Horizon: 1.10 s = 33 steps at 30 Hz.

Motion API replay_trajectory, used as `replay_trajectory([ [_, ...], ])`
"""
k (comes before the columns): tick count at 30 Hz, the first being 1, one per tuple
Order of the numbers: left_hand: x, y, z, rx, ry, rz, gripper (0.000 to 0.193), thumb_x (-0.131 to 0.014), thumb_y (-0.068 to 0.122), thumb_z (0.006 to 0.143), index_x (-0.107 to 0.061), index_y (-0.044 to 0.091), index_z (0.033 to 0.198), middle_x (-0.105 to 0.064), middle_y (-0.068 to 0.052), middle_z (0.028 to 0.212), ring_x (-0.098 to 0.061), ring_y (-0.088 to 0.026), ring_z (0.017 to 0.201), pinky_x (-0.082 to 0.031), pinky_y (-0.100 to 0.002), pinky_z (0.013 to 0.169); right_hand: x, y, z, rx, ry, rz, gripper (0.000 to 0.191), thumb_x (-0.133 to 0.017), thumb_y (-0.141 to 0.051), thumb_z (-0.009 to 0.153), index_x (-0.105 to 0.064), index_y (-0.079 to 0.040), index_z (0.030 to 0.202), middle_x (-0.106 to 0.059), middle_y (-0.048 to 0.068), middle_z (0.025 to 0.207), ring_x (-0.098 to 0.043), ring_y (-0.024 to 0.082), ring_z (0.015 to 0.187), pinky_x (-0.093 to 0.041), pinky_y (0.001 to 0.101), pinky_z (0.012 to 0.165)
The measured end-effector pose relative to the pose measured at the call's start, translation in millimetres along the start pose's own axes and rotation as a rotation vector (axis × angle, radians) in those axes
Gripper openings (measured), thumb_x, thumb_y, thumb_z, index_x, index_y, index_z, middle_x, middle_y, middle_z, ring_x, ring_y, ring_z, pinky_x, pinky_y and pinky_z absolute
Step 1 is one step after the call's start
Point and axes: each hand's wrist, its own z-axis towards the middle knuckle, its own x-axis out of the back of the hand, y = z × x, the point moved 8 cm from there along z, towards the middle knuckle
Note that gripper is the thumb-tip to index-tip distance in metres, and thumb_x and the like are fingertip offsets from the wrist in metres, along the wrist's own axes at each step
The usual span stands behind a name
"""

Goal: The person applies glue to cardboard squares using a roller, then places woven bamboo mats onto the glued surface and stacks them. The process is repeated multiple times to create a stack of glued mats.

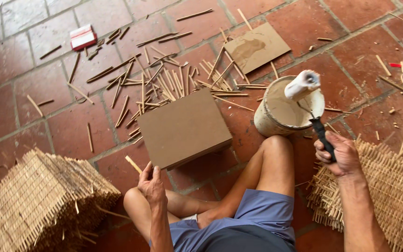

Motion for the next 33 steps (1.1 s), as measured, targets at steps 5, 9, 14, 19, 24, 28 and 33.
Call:
replay_trajectory([
  [5, 2, 2, 2, 0.005, -0.016, -0.044, 0.032, -0.069, 0.006, 0.093, -0.069, -0.004, 0.124, -0.074, -0.005, 0.113, -0.068, -0.013, 0.102, -0.054, -0.024, 0.093, -77, -24, 2, 0.002, -0.22, -0.014, 0.051, -0.071, -0.033, 0.102, -0.062, 0.009, 0.13, -0.062, 0.007, 0.078, -0.049, 0.01, 0.052, -0.038, 0.0228, 0.047],
  [9, 13, 1, 5, -0.092, 0.042, 0.189, 0.031, -0.074, 0.01, 0.091, -0.075, -0.002, 0.119, -0.07, -0.009, 0.104, -0.066, -0.017, 0.097, -0.054, -0.03, 0.088, -156, -34, 12, 0.106, -0.313, -0.429, 0.043, -0.074, -0.028, 0.1, -0.066, 0.007, 0.123, -0.063, 0.006, 0.076, -0.051, 0.01, 0.058, -0.039, 0.0232, 0.05],
  [14, 21, -11, 4, -0.018, 0.066, 0.064, 0.029, -0.074, 0.011, 0.09, -0.075, -0.001, 0.117, -0.068, -0.005, 0.105, -0.061, -0.013, 0.089, -0.052, -0.026, 0.081, -267, -8, 47, 0.158, -0.439, -1.057, 0.031, -0.074, -0.018, 0.098, -0.071, 0.007, 0.116, -0.06, 0.007, 0.076, -0.05, 0.012, 0.058, -0.037, 0.0287, 0.053],
  [19, 24, -9, 2, -0.055, 0.103, 0.07, 0.031, -0.077, 0.009, 0.091, -0.076, -0.001, 0.12, -0.065, -0.004, 0.098, -0.054, -0.011, 0.08, -0.048, -0.025, 0.074, -358, 38, 71, 0.518, -0.722, -1.651, 0.037, -0.077, -0.024, 0.097, -0.074, -0.01, 0.131, -0.067, 0.011, 0.079, -0.059, 0.017, 0.062, -0.046, 0.0335, 0.06],
  [24, 24, -15, 1, -0.045, 0.109, 0.01, 0.029, -0.076, 0.009, 0.091, -0.074, 0.0, 0.119, -0.065, -0.002, 0.102, -0.056, -0.008, 0.08, -0.05, -0.022, 0.074, -347, 42, 88, 0.902, -0.852, -1.939, 0.035, -0.079, -0.032, 0.099, -0.073, -0.014, 0.128, -0.072, 0.011, 0.095, -0.067, 0.026, 0.076, -0.052, 0.0358, 0.067],
  [28, 25, -20, 1, -0.023, 0.111, 0.031, 0.028, -0.077, 0.008, 0.091, -0.075, 0.0, 0.118, -0.065, -0.001, 0.101, -0.055, -0.008, 0.08, -0.049, -0.022, 0.073, -280, 5, 113, 0.743, -0.757, -1.997, 0.029, -0.073, -0.035, 0.101, -0.07, -0.017, 0.124, -0.069, 0.006, 0.091, -0.067, 0.023, 0.077, -0.052, 0.0348, 0.069],
  [33, 26, -19, 4, -0.007, 0.075, 0.046, 0.028, -0.076, 0.01, 0.093, -0.074, 0.001, 0.12, -0.064, -0.001, 0.104, -0.055, -0.008, 0.085, -0.05, -0.023, 0.077, -292, 12, 122, 0.822, -0.708, -2.214, 0.035, -0.075, -0.044, 0.1, -0.073, -0.024, 0.129, -0.068, 0.004, 0.088, -0.065, 0.022, 0.07, -0.05, 0.0336, 0.062],
])
